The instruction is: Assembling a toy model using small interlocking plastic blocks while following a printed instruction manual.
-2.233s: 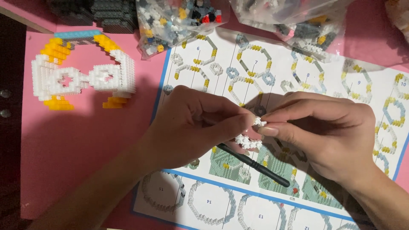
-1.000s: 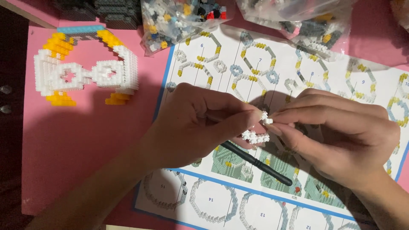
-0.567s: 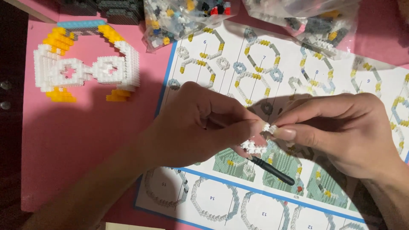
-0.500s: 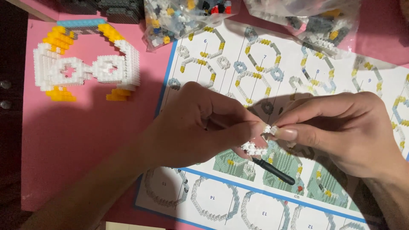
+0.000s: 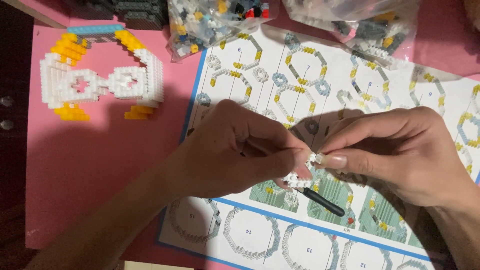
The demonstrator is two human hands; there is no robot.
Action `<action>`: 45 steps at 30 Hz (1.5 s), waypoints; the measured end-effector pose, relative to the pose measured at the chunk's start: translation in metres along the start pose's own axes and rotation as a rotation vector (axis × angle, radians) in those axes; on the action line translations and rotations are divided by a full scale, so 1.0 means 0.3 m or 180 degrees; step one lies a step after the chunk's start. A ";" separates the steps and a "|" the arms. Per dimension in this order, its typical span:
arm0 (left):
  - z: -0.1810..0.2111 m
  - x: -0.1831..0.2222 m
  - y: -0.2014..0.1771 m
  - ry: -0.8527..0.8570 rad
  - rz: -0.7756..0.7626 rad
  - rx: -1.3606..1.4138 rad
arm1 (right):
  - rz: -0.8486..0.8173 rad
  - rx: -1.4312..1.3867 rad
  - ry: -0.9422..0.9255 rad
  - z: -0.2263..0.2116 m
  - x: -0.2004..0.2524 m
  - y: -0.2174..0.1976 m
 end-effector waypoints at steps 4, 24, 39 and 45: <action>0.004 -0.002 -0.001 0.0091 0.0027 -0.0040 | -0.0081 -0.0210 -0.0006 0.002 0.002 0.003; -0.016 -0.002 -0.007 0.0560 0.0124 -0.0308 | -0.0344 -0.0528 0.0041 -0.016 -0.011 0.017; -0.011 0.009 -0.004 0.0837 0.0223 -0.0852 | -0.0605 -0.0704 -0.0105 -0.060 -0.007 0.039; -0.022 0.013 -0.004 0.0930 0.0247 -0.0805 | -0.0476 -0.0575 0.0128 -0.053 -0.010 0.035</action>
Point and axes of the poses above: each hand's wrist, its own x-axis away from the middle knuckle, its own y-axis out of the palm, z = x × y, the point moved 4 cm from there along -x, towards the middle knuckle, and after that the axes turned 10 degrees about z, right-handed, at the moved point
